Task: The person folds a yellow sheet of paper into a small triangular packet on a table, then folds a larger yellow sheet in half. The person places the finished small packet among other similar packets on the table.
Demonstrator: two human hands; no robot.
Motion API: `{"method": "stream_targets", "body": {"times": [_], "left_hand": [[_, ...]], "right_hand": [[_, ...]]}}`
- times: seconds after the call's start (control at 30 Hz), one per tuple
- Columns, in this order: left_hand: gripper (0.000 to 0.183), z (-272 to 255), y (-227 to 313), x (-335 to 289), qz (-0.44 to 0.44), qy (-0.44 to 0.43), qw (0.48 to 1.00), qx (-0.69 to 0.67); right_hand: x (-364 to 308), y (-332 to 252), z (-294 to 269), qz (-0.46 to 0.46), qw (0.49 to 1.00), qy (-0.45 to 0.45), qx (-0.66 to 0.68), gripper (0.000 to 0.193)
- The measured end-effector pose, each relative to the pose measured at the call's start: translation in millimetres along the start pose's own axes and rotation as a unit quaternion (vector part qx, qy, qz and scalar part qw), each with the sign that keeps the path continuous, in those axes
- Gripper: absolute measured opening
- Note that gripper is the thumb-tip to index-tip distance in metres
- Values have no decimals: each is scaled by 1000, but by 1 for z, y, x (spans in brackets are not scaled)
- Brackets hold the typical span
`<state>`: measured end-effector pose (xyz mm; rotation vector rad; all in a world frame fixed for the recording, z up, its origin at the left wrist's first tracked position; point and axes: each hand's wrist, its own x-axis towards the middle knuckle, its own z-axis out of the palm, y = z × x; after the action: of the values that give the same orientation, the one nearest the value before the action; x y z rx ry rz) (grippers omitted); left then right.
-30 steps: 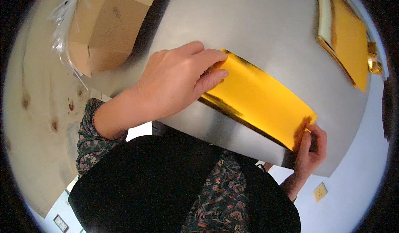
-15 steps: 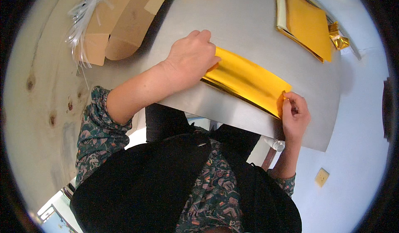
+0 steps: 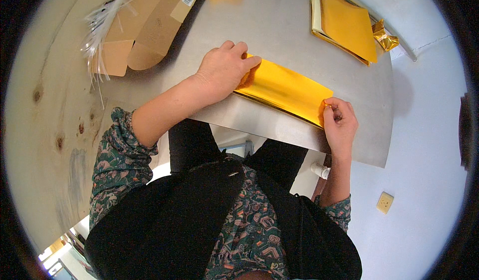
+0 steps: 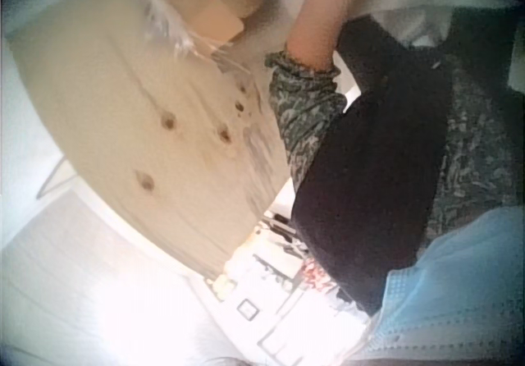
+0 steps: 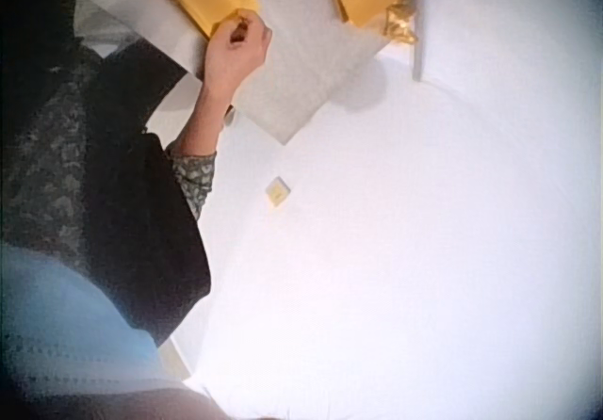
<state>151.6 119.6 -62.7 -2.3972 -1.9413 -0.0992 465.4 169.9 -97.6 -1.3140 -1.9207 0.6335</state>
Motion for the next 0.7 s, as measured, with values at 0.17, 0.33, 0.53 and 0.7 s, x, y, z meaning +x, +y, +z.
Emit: {"method": "stream_targets", "body": {"times": [0.17,0.33,0.53,0.7], "left_hand": [[42,4,3,0,9,1,999,40],[55,3,14,1,-36,-37,999,11],[74,3,23,-6,-73,-38,996,13],[75,7,21,-10,-68,-23,997,12]], "right_hand": [[1,2,2,-8,1000,1,-7,13],[-3,-4,2,-12,1000,7,-7,13],[-6,-15,2,-23,999,-6,-41,13],[-3,-26,-1,-6,996,-32,-77,15]]}}
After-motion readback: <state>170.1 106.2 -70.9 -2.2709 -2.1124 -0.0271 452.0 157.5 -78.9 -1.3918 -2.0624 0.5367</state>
